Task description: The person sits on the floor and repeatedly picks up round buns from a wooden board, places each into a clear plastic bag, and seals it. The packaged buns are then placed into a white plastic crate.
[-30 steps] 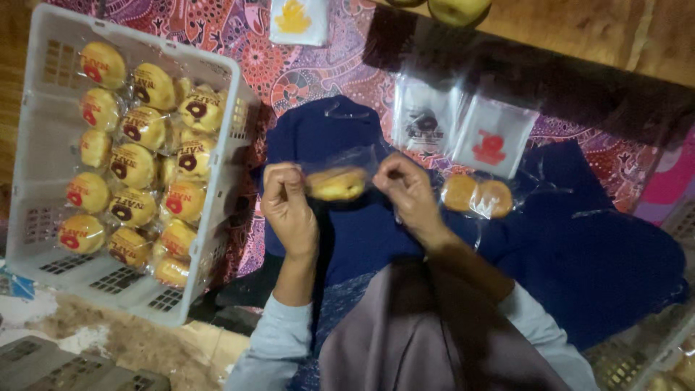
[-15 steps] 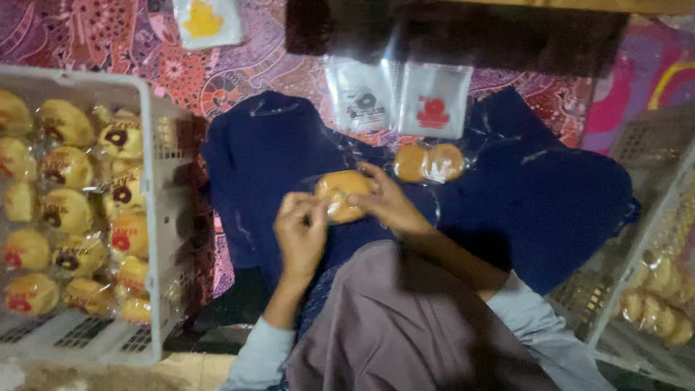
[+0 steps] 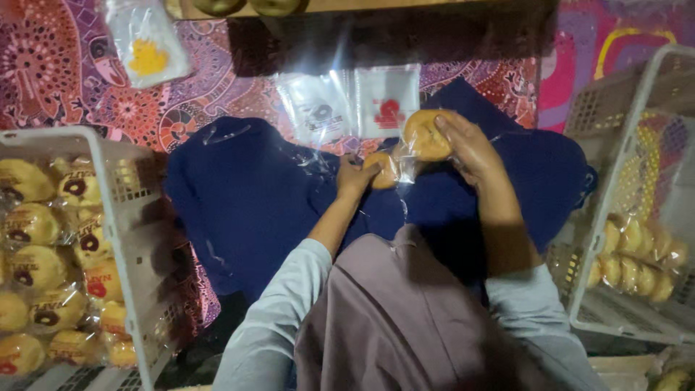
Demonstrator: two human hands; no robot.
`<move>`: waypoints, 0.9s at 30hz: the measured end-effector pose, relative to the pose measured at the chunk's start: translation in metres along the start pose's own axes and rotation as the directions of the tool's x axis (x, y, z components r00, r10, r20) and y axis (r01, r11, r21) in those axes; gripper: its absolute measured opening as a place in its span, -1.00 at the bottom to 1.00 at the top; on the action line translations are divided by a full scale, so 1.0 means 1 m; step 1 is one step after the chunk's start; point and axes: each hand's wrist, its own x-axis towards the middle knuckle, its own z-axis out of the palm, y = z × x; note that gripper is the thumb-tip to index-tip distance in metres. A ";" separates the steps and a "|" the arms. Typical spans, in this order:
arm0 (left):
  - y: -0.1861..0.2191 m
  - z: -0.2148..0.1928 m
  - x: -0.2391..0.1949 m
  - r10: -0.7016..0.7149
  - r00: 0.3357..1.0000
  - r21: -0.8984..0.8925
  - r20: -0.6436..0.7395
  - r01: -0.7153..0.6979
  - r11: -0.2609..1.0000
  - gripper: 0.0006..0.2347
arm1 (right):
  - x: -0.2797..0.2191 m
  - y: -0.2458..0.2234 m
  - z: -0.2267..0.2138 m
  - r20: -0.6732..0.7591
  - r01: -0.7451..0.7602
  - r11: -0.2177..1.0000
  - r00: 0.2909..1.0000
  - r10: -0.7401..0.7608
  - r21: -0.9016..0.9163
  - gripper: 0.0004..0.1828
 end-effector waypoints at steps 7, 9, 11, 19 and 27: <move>0.001 0.003 -0.010 0.227 0.960 -0.215 0.165 -0.190 0.958 -0.35 | -0.031 -0.017 -0.064 -0.002 0.148 0.974 0.989 -0.150 0.169 -0.63; 0.004 -0.007 -0.016 0.259 0.954 -0.283 0.153 -0.209 0.936 -0.36 | -0.069 -0.028 -0.118 -0.387 0.118 0.993 0.914 -0.118 -0.025 -0.65; 0.015 -0.022 -0.019 0.201 0.967 -0.209 0.156 -0.166 0.964 -0.43 | -0.103 -0.040 -0.181 -0.587 0.176 0.983 0.791 -0.170 -0.048 -0.70; 0.098 -0.055 -0.063 0.327 0.945 -0.055 -0.007 -0.327 0.944 -0.55 | -0.147 0.053 -0.279 -0.636 -0.238 0.645 0.588 -0.499 -0.726 -0.68; 0.161 -0.055 -0.123 0.493 0.870 -0.110 0.010 -0.489 0.865 -0.57 | -0.141 -0.010 -0.180 -0.386 0.116 0.497 0.490 -0.781 -0.860 -0.91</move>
